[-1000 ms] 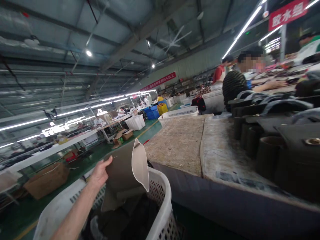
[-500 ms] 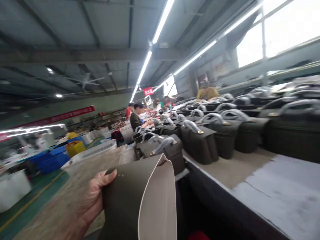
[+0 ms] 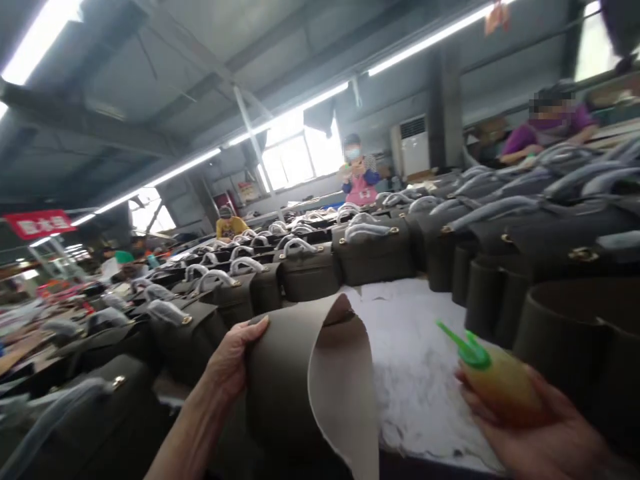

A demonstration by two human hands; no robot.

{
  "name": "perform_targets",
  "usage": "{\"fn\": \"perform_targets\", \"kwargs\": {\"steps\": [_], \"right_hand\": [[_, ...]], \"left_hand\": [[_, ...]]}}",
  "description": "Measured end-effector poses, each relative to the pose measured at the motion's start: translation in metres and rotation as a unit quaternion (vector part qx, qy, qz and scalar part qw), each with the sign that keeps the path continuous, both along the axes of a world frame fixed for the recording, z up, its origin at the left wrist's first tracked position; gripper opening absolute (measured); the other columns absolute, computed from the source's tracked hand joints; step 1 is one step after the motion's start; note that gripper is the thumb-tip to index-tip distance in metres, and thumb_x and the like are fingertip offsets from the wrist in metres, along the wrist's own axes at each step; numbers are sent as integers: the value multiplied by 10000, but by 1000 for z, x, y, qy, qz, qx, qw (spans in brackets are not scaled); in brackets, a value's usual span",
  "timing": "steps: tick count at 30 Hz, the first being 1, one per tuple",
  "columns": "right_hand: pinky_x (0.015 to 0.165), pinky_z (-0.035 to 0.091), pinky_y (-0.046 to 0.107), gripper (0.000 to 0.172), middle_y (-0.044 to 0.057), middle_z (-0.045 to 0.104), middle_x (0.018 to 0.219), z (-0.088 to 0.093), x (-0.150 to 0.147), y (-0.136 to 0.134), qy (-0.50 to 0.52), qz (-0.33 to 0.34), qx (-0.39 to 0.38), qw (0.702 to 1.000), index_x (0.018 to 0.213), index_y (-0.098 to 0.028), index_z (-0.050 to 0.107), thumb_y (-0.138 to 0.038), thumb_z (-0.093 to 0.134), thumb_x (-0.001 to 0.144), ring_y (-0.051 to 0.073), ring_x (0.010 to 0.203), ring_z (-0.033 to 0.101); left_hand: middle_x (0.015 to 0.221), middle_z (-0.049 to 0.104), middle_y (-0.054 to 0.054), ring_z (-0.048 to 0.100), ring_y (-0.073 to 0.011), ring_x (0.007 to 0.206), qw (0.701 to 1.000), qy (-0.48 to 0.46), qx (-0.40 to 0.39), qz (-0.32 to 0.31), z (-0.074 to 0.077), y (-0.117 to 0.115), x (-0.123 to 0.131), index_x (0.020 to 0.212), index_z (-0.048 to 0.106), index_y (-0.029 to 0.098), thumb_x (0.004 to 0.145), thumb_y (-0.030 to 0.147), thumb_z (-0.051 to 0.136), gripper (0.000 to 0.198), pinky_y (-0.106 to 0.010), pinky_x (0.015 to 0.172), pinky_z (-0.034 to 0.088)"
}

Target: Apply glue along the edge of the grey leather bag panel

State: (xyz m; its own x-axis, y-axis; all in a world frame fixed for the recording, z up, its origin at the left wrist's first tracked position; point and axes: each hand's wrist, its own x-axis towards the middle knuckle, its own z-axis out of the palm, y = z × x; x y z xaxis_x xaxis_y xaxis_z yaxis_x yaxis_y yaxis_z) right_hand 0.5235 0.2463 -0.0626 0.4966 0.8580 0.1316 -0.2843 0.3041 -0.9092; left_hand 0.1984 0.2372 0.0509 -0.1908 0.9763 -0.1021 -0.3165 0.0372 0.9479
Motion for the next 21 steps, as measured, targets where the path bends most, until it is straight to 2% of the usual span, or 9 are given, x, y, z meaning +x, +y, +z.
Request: {"fn": "perform_targets", "kwargs": {"steps": [1,2,4,7,11,13,16,19,21], "right_hand": [[403,499,347,296,103,656,644,2,-3,-4,155,0,-61,986,634,-211,587,-483,538,740,291,586,651],[409,509,330,222,78,671,691,2,-5,-8,248,10,-91,964,666,-219,610,-441,619,666,273,596,651],[465,547,324,257,57,685,790,-4,-6,-15,280,25,-82,956,778,-224,647,-401,697,598,259,648,653],[542,565,294,453,58,683,822,-15,-2,-19,135,49,-45,989,943,-214,633,-473,744,587,257,703,651],[526,534,195,517,16,679,810,-10,7,-9,-35,-24,-55,998,958,-247,621,-572,732,572,209,692,649],[495,538,216,522,20,686,805,1,9,-1,-160,-56,-56,984,943,-260,630,-632,686,582,224,674,657],[417,528,277,523,22,682,723,18,7,10,-331,-121,-29,935,886,-266,641,-689,634,578,235,553,639],[421,525,308,505,4,669,688,26,0,19,-398,-144,18,906,875,-272,628,-690,633,593,218,497,615],[475,538,336,503,-1,668,702,27,-4,25,-425,-142,34,893,906,-271,616,-687,619,624,215,510,613]], "left_hand": [[731,711,-101,645,-170,584,1000,-2,-16,-8,-15,12,3,851,683,54,729,134,646,151,-233,537,540],[730,711,-103,649,-173,589,999,-5,-36,-14,-29,22,5,853,673,53,740,142,641,148,-241,547,545],[705,703,-107,653,-187,580,996,-13,-81,-20,-54,37,9,851,646,55,756,161,632,143,-270,554,555],[686,693,-87,653,-195,561,992,-23,-126,-7,-79,48,13,892,589,89,754,195,650,184,-286,541,559],[722,690,-48,650,-178,580,990,-8,-141,2,-94,50,15,963,547,133,693,221,737,342,-274,540,554],[740,690,-51,650,-189,598,988,-1,-156,11,-96,50,16,975,551,140,675,229,752,371,-289,539,551],[727,689,-66,642,-198,586,985,-1,-173,-6,-97,51,16,953,589,125,680,249,747,338,-290,517,536],[693,682,-73,632,-194,568,984,-1,-169,-56,-98,51,15,889,635,103,693,283,737,285,-281,506,521],[715,691,-83,635,-199,584,985,1,-169,-44,-99,52,14,872,648,101,694,287,733,271,-284,517,525]]}}
